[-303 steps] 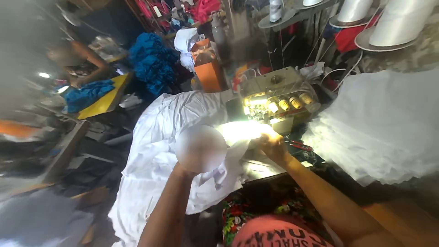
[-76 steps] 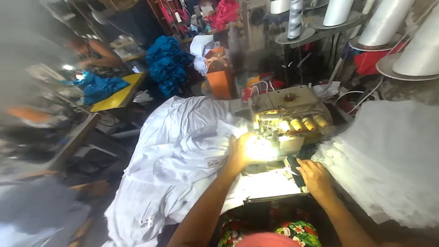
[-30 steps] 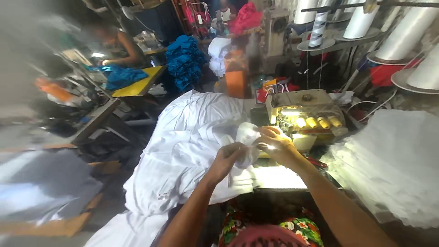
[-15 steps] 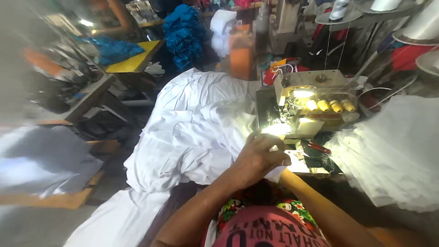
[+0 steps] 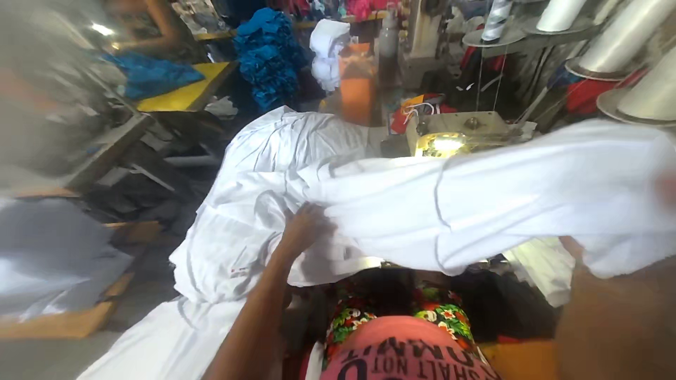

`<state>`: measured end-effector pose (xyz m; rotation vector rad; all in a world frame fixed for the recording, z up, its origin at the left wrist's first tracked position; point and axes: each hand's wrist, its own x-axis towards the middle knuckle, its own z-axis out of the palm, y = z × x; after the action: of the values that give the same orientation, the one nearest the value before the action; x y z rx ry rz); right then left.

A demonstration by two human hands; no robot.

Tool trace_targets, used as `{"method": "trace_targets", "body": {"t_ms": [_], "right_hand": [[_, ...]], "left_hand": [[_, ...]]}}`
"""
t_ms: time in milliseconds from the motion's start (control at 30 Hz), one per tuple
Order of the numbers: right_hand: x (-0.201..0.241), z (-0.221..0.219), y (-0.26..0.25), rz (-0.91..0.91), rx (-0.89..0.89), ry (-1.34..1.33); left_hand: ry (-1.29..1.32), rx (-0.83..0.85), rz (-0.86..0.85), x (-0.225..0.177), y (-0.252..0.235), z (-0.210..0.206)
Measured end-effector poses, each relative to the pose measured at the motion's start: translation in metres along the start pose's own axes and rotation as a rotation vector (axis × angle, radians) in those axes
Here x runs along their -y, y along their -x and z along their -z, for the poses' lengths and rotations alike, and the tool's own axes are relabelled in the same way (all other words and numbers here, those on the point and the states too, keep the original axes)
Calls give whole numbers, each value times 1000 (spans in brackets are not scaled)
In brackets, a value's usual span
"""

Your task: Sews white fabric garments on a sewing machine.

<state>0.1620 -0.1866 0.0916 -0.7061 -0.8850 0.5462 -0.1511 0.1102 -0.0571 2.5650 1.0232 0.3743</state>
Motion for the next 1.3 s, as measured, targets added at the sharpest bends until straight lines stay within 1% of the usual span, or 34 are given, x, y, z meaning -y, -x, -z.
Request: {"method": "trace_targets", "body": {"t_ms": [33, 67, 133, 167, 200, 233, 267, 300, 333, 367, 400, 433, 467, 500, 533, 600, 633, 700, 767, 867, 900, 933, 967, 1033, 1067, 1133, 1167, 1200, 1267, 1300], "right_hand": [[0, -6, -10, 25, 8, 6], [3, -12, -22, 43, 20, -4], [10, -17, -52, 38, 97, -108], [10, -7, -68, 23, 133, -119], [5, 13, -88, -5, 207, -112], [-1, 31, -112, -44, 316, -79], [-5, 27, -134, -84, 353, -11], [-5, -8, -148, -109, 237, 155], [-7, -55, -156, -112, 80, 340], [-14, -76, -172, -91, 84, 495], [-27, -72, -195, -56, 198, 690], [-45, -60, -219, 7, 271, 906], [-63, -52, -235, 97, 293, 1101], [-73, -54, -241, 141, 307, 1225], [-81, -64, -244, 147, 316, 1319], [-97, -91, -238, 183, 359, 1394], [-104, -109, -228, 214, 416, 1397], [-118, -147, -187, 206, 609, 1344], [-147, -164, -138, 141, 857, 1221], [-192, -152, -59, -50, 1245, 1129], [-204, -141, -41, -94, 1331, 1134], [-212, -128, -27, -103, 1371, 1174], [-216, -114, -17, -95, 1359, 1242], [-222, -88, -2, -18, 1215, 1358], [-227, -76, 2, 38, 1127, 1375], [-240, -57, 9, 144, 964, 1320], [-246, -51, 12, 135, 900, 1250], [-249, -50, 14, 85, 846, 1159], [-245, -56, 12, -84, 739, 943], [-238, -63, 7, -168, 671, 811]], "left_hand": [[28, -82, -29, 10, -1, -2], [94, -135, 7, 12, -1, 6], [270, -303, 136, 10, 7, 45], [361, -435, 181, 12, 15, 73], [419, -575, 178, 18, 25, 105], [467, -698, 125, 28, 39, 138], [456, -793, 57, 38, 53, 171], [377, -843, 43, 43, 68, 202], [239, -852, 71, 44, 83, 228], [68, -816, 141, 42, 97, 248], [-71, -723, 216, 38, 108, 262], [-154, -624, 266, 38, 114, 268], [-212, -552, 304, 42, 118, 267], [-249, -512, 327, 54, 122, 260], [-241, -487, 340, 67, 128, 250], [-150, -444, 380, 94, 148, 225], [-97, -424, 389, 105, 160, 210], [-37, -380, 375, 126, 188, 177], [-11, -360, 364, 136, 220, 144], [-4, -356, 463, 132, 262, 105], [-25, -361, 507, 129, 271, 97], [-56, -363, 546, 128, 278, 90], [-79, -356, 588, 129, 283, 86], [-116, -351, 636, 137, 286, 81], [-132, -370, 635, 143, 282, 80], [-159, -425, 580, 153, 266, 78], [-159, -442, 534, 158, 256, 77], [-142, -450, 475, 164, 247, 76], [-46, -457, 387, 180, 234, 75], [42, -474, 382, 184, 231, 78]]}}
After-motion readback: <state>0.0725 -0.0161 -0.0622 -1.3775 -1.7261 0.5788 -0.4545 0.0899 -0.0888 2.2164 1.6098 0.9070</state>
